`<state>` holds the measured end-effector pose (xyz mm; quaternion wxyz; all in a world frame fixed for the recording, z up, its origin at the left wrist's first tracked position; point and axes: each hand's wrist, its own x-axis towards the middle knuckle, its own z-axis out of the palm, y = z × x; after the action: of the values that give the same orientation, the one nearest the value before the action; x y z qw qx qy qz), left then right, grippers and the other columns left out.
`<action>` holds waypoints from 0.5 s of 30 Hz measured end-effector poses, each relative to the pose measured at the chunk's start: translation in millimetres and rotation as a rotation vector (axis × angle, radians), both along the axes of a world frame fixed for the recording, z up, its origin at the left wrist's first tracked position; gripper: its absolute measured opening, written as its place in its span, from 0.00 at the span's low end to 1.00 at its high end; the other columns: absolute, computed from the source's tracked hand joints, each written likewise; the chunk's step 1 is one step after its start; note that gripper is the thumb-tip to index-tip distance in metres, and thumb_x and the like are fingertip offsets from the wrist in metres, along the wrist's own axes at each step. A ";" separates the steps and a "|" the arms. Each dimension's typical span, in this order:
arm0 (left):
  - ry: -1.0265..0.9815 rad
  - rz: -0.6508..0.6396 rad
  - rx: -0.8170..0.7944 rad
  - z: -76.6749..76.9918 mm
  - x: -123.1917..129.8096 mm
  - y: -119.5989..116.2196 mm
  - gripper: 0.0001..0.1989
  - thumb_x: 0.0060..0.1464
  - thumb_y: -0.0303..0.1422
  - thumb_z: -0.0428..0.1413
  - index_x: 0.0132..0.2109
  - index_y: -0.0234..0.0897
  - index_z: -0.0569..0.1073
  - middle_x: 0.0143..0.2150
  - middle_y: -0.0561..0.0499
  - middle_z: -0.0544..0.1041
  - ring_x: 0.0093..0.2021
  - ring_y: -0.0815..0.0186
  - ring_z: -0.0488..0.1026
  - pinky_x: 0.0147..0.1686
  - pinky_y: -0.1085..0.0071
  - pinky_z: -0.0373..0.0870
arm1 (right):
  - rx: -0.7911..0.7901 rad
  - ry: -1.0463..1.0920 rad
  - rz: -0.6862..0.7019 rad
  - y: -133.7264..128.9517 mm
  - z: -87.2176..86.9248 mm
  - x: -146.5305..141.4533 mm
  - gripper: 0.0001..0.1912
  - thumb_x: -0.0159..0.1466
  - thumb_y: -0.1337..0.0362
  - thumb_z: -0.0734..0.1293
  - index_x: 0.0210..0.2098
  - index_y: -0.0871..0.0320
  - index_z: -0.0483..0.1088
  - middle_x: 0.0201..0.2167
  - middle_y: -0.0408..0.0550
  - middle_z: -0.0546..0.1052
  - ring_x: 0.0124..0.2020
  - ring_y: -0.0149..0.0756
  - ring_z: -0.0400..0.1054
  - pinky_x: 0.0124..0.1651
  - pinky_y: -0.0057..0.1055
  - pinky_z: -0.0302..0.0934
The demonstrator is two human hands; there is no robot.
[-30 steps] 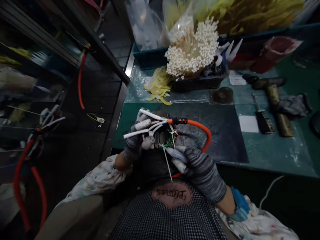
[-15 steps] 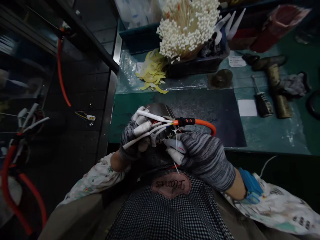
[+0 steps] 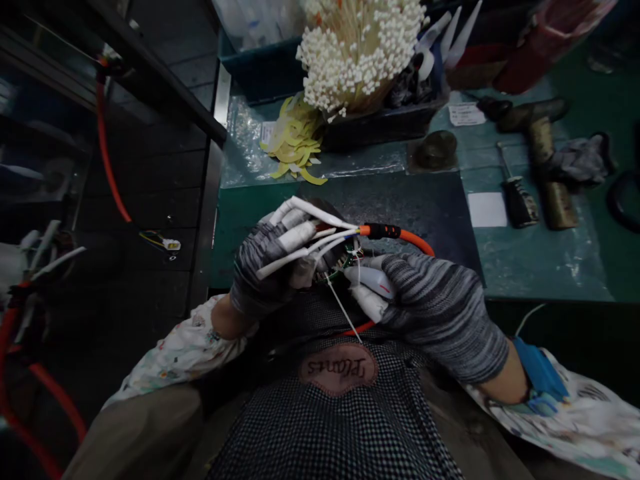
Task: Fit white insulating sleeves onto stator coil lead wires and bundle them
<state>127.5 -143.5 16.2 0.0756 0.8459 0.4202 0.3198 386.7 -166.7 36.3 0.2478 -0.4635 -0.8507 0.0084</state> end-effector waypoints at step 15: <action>0.493 -0.003 -0.150 49.2 67.3 41.7 0.20 0.75 0.41 0.47 0.63 0.40 0.75 0.66 0.41 0.78 0.68 0.45 0.73 0.63 0.46 0.71 | -0.152 -0.094 -0.036 15.7 8.8 14.8 0.22 0.73 0.53 0.61 0.43 0.59 0.83 0.35 0.55 0.87 0.30 0.49 0.81 0.32 0.38 0.68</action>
<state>194.8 -101.9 65.5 0.0339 0.8910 0.4471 0.0718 401.5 -151.0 45.1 0.1718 -0.4961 -0.8498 0.0469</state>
